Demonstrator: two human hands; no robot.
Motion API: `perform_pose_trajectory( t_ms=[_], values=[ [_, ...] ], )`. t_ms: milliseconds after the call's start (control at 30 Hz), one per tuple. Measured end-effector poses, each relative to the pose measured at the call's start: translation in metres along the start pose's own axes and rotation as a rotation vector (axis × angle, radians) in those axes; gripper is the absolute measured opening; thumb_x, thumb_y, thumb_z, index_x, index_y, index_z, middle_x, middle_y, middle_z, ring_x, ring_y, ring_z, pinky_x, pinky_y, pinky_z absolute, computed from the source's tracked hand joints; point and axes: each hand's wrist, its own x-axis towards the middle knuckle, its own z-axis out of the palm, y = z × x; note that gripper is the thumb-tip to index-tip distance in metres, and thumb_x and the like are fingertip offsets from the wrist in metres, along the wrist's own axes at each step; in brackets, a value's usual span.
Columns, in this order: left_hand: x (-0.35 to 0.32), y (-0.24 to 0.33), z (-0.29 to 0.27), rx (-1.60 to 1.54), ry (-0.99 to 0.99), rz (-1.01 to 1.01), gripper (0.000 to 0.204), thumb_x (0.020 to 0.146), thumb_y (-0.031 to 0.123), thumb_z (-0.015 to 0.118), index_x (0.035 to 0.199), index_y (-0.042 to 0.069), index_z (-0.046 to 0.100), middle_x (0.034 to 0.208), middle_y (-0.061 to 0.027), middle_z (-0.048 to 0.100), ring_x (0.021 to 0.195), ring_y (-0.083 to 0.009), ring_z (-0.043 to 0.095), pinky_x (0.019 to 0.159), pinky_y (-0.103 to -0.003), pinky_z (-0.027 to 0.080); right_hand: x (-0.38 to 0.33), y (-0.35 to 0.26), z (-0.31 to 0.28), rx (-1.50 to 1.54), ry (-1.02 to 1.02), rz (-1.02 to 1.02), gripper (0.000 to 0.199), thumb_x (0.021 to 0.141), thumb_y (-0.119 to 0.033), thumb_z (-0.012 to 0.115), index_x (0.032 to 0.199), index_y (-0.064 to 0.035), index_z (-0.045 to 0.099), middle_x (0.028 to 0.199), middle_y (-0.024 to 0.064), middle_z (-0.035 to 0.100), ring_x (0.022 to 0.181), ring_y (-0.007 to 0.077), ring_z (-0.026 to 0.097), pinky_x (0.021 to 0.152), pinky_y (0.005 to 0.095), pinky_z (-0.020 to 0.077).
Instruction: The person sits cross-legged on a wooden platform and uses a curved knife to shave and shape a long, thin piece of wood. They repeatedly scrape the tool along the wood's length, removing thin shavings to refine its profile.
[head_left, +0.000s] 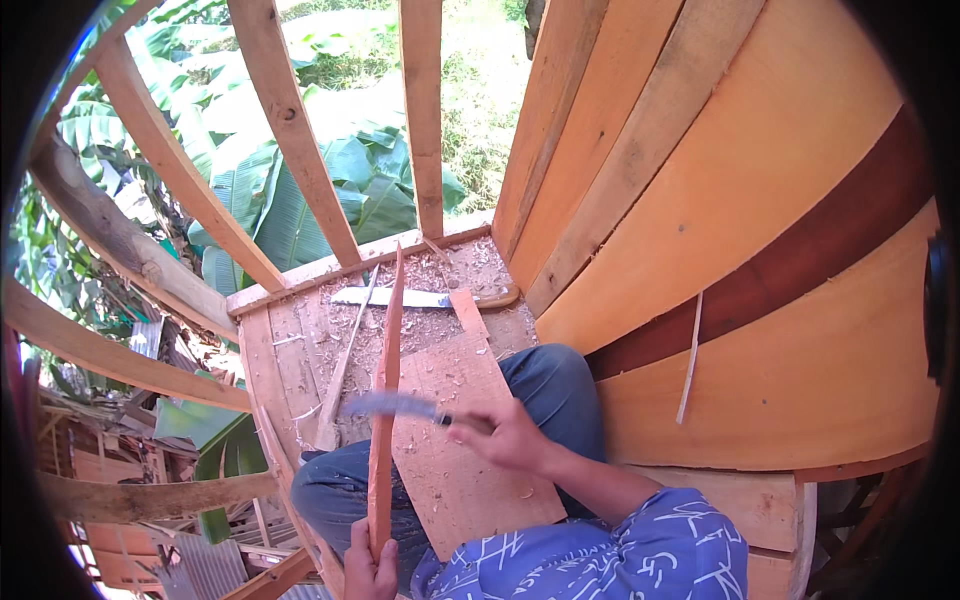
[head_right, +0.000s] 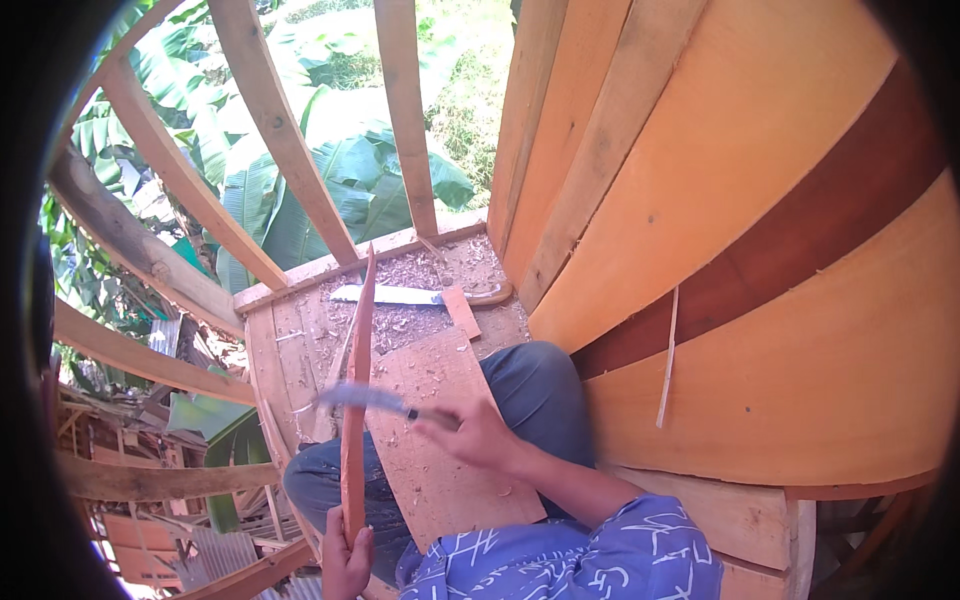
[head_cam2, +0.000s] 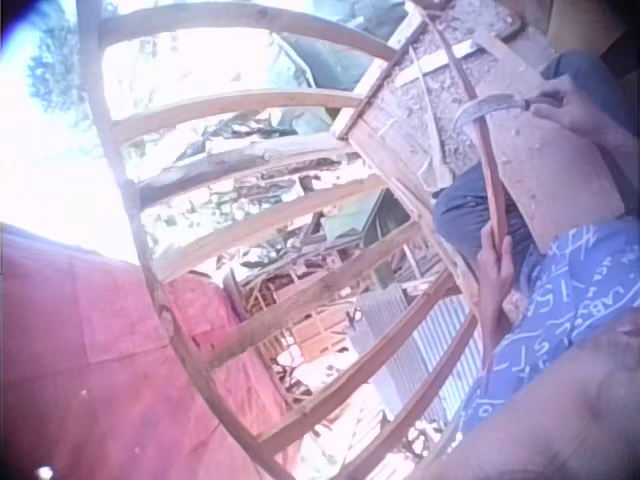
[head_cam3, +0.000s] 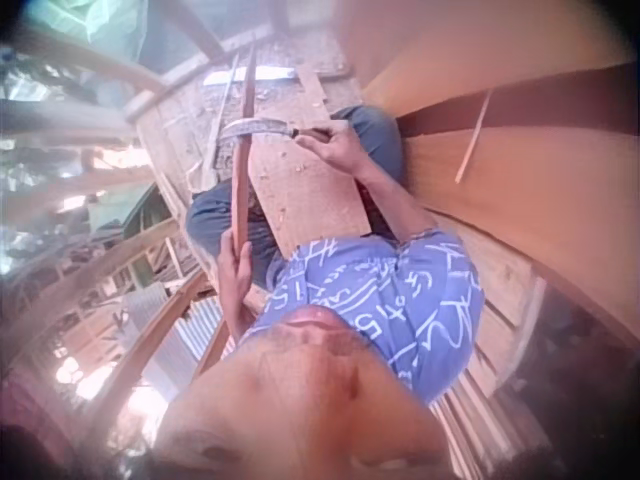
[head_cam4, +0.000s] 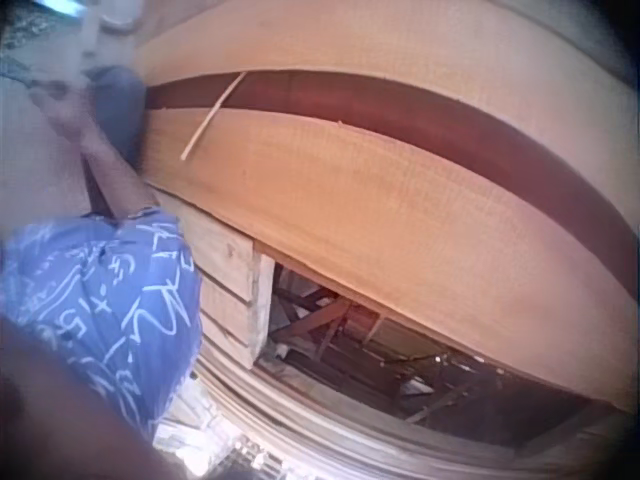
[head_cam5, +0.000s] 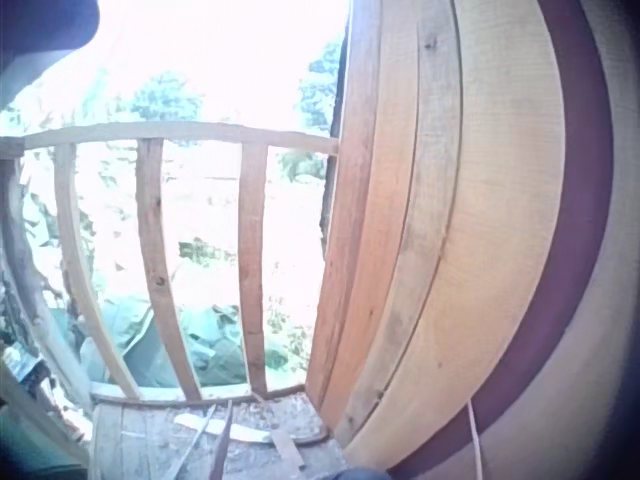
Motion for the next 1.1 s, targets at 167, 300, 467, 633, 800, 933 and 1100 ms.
perform_pose_trajectory(
  t_ms=[167, 300, 467, 633, 800, 933, 1100],
  values=[
    [-0.008, -0.01, 0.0, -0.047, -0.011, 0.017, 0.029, 0.092, 0.01, 0.053, 0.12, 0.005, 0.047, 0.076, -0.0094, 0.055, 0.064, -0.0176, 0.052, 0.058, -0.032, 0.044, -0.015, -0.011, 0.021, -0.131, -0.045, -0.137, 0.029, 0.083, -0.03, 0.071, 0.091, -0.0026, 0.069, 0.057, 0.0119, 0.057, 0.053, 0.019, 0.057, 0.056, 0.0335, 0.0456],
    [-0.019, -0.011, 0.0, -0.267, -0.068, -0.137, 0.028, 0.091, 0.002, 0.049, 0.119, 0.003, 0.044, 0.068, 0.0027, 0.047, 0.052, -0.0039, 0.043, 0.047, -0.02, 0.035, 0.009, -0.027, -0.007, -0.16, 0.023, 0.088, 0.026, 0.084, -0.025, 0.072, 0.091, -0.0003, 0.069, 0.061, 0.0067, 0.057, 0.059, 0.0082, 0.052, 0.056, 0.0277, 0.0435],
    [-0.019, -0.025, 0.007, -0.162, -0.05, -0.051, 0.029, 0.09, 0.004, 0.051, 0.119, 0.002, 0.045, 0.066, -0.0035, 0.053, 0.054, -0.0102, 0.05, 0.049, -0.025, 0.039, -0.021, -0.027, 0.012, -0.187, 0.065, -0.095, 0.025, 0.085, -0.025, 0.07, 0.09, 0.0002, 0.068, 0.06, 0.0078, 0.059, 0.056, 0.0092, 0.056, 0.052, 0.028, 0.0438],
    [-0.019, -0.027, 0.014, -0.196, -0.055, -0.077, 0.03, 0.089, 0.005, 0.052, 0.118, 0.001, 0.044, 0.066, -0.0148, 0.058, 0.058, -0.0245, 0.061, 0.055, -0.034, 0.045, -0.026, -0.031, 0.012, -0.301, 0.022, -0.136, 0.025, 0.084, -0.025, 0.071, 0.089, -0.0005, 0.068, 0.065, 0.0122, 0.064, 0.059, 0.0126, 0.062, 0.055, 0.0307, 0.0478],
    [-0.025, -0.02, 0.004, -0.123, -0.053, -0.059, 0.031, 0.089, 0.006, 0.052, 0.118, 0.001, 0.044, 0.069, -0.0192, 0.057, 0.062, -0.0306, 0.063, 0.058, -0.037, 0.045, -0.006, -0.022, -0.008, -0.148, 0.095, -0.041, 0.024, 0.084, -0.022, 0.071, 0.086, 0.0016, 0.067, 0.058, 0.0052, 0.057, 0.055, 0.0082, 0.051, 0.053, 0.0285, 0.0434],
    [-0.021, -0.016, -0.002, -0.111, -0.056, -0.073, 0.032, 0.089, 0.006, 0.052, 0.119, 0.002, 0.043, 0.072, -0.0204, 0.058, 0.063, -0.031, 0.063, 0.06, -0.038, 0.045, -0.019, -0.011, 0.014, -0.158, 0.128, -0.104, 0.026, 0.083, -0.022, 0.072, 0.085, 0.0026, 0.067, 0.057, 0.0034, 0.054, 0.055, 0.0065, 0.048, 0.049, 0.0281, 0.0406],
    [-0.013, -0.04, 0.022, -0.179, -0.052, -0.051, 0.029, 0.092, 0.006, 0.048, 0.12, 0.005, 0.039, 0.068, 0.0005, 0.049, 0.05, -0.0051, 0.045, 0.045, -0.02, 0.037, -0.021, -0.009, -0.005, -0.248, 0.049, -0.161, 0.031, 0.081, -0.032, 0.072, 0.083, -0.0014, 0.065, 0.059, 0.0139, 0.057, 0.057, 0.0192, 0.059, 0.053, 0.0351, 0.0447]
  ],
)
